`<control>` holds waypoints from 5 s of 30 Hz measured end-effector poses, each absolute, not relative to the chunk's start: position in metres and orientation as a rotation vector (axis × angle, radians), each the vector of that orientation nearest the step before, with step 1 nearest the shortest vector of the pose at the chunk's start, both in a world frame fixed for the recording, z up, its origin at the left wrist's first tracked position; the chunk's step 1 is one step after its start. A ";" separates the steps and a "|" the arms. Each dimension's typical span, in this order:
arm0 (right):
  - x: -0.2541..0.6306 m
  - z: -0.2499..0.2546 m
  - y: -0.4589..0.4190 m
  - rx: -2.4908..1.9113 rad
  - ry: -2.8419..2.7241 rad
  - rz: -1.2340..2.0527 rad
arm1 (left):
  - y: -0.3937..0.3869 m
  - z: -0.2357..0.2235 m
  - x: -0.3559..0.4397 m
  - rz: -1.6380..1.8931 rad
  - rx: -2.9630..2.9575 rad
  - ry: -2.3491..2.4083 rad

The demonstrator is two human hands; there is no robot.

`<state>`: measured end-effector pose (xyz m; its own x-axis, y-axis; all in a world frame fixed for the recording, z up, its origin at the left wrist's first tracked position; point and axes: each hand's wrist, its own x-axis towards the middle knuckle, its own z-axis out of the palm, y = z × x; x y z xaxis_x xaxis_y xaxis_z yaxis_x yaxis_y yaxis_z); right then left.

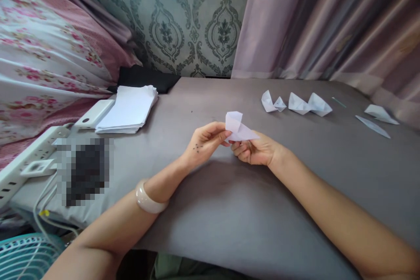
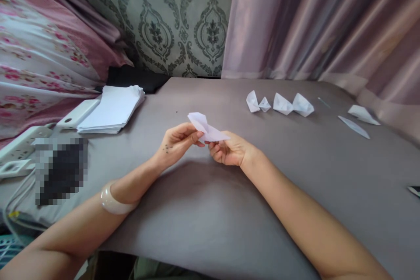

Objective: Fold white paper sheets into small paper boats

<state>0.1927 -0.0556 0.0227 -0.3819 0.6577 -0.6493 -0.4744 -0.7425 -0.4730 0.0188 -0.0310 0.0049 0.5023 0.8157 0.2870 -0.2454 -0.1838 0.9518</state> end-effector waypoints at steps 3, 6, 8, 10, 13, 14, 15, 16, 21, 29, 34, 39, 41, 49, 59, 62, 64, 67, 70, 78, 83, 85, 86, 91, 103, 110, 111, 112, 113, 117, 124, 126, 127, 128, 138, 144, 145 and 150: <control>0.193 0.020 -0.055 -1.080 -0.349 2.185 | -0.031 0.007 0.020 1.043 1.374 0.547; 0.196 0.018 -0.053 -1.306 -0.565 2.006 | -0.030 0.009 0.019 1.077 1.301 0.607; 0.197 0.021 -0.053 -1.528 -0.776 1.545 | -0.029 0.010 0.019 1.108 1.254 0.641; 0.196 0.029 -0.057 -1.572 -0.975 0.903 | -0.028 0.010 0.020 1.122 1.233 0.682; 0.188 0.045 -0.069 -1.411 -1.198 0.238 | -0.029 0.009 0.020 1.120 1.242 0.745; 0.184 0.049 -0.073 -1.358 -1.258 0.131 | -0.030 0.009 0.021 1.119 1.248 0.759; 0.181 0.052 -0.077 -1.314 -1.324 0.052 | -0.031 0.009 0.021 1.119 1.255 0.769; 0.177 0.053 -0.080 -1.279 -1.389 -0.009 | -0.032 0.009 0.021 1.119 1.261 0.775; 0.170 0.043 -0.082 -1.301 -1.529 -0.160 | -0.038 0.010 0.024 1.119 1.287 0.780; 0.163 0.035 -0.083 -1.319 -1.437 0.019 | -0.042 0.009 0.027 1.082 1.251 0.724; 0.163 0.041 -0.081 -1.359 -1.281 0.319 | -0.045 0.008 0.030 1.042 1.237 0.733; 0.169 0.045 -0.078 -1.361 -1.282 0.529 | -0.043 0.008 0.029 1.057 1.199 0.703; 0.170 0.044 -0.078 -1.355 -1.310 0.546 | -0.041 0.010 0.027 1.102 1.178 0.678; 0.167 0.043 -0.079 -1.294 -1.440 0.515 | -0.040 0.021 0.023 1.246 1.137 0.647; 0.164 0.047 -0.080 -1.298 -1.457 0.504 | -0.043 0.024 0.024 1.300 1.179 0.672; 0.161 0.048 -0.080 -1.292 -1.469 0.498 | -0.044 0.025 0.024 1.381 1.248 0.697; 0.158 0.046 -0.081 -1.283 -1.497 0.436 | -0.044 0.026 0.024 1.433 1.275 0.712; 0.155 0.041 -0.083 -1.262 -1.506 0.243 | -0.043 0.027 0.023 1.436 1.249 0.735; 0.153 0.034 -0.084 -1.232 -1.506 0.035 | -0.044 0.029 0.021 1.363 1.167 0.752; 0.157 0.027 -0.081 -1.095 -1.789 -0.401 | -0.047 0.033 0.020 1.246 1.046 0.751; 0.155 0.026 -0.081 -1.134 -1.778 -0.414 | -0.045 0.033 0.021 1.242 1.003 0.711; 0.153 0.027 -0.081 -1.155 -1.760 -0.359 | -0.044 0.032 0.021 1.246 0.982 0.691; 0.152 0.028 -0.081 -1.166 -1.748 -0.322 | -0.043 0.032 0.021 1.248 0.975 0.682; 0.148 0.036 -0.083 -1.205 -1.646 -0.050 | -0.043 0.033 0.022 1.240 0.963 0.661; 0.147 0.039 -0.085 -1.172 -1.675 -0.330 | -0.045 0.034 0.024 1.237 0.953 0.537; 0.146 0.039 -0.086 -1.187 -1.652 -0.277 | -0.043 0.029 0.025 1.251 0.930 0.513; 0.145 0.039 -0.087 -1.194 -1.648 -0.260 | -0.042 0.028 0.025 1.254 0.925 0.514; 0.145 0.040 -0.087 -1.202 -1.644 -0.236 | -0.042 0.028 0.025 1.254 0.925 0.517; 0.145 0.041 -0.087 -1.210 -1.638 -0.208 | -0.042 0.028 0.025 1.250 0.931 0.518; 0.144 0.044 -0.087 -1.227 -1.608 -0.093 | -0.042 0.028 0.025 1.226 0.989 0.506; 0.143 0.044 -0.088 -1.275 -1.546 -0.110 | -0.045 0.030 0.024 1.215 1.018 0.534; 0.143 0.044 -0.088 -1.281 -1.528 -0.075 | -0.045 0.030 0.024 1.224 1.004 0.551; 0.143 0.044 -0.088 -1.286 -1.523 -0.033 | -0.046 0.030 0.024 1.228 1.005 0.558; 0.144 0.044 -0.088 -1.293 -1.513 0.018 | -0.046 0.030 0.024 1.231 1.011 0.564; 0.146 0.051 -0.088 -1.322 -1.391 0.253 | -0.048 0.028 0.025 1.230 1.094 0.578; 0.150 0.055 -0.086 -1.344 -1.372 0.396 | -0.047 0.026 0.025 1.233 1.126 0.602; 0.150 0.056 -0.086 -1.340 -1.369 0.426 | -0.047 0.026 0.025 1.227 1.130 0.599; 0.150 0.061 -0.086 -1.366 -1.363 0.452 | -0.048 0.028 0.025 1.221 1.146 0.607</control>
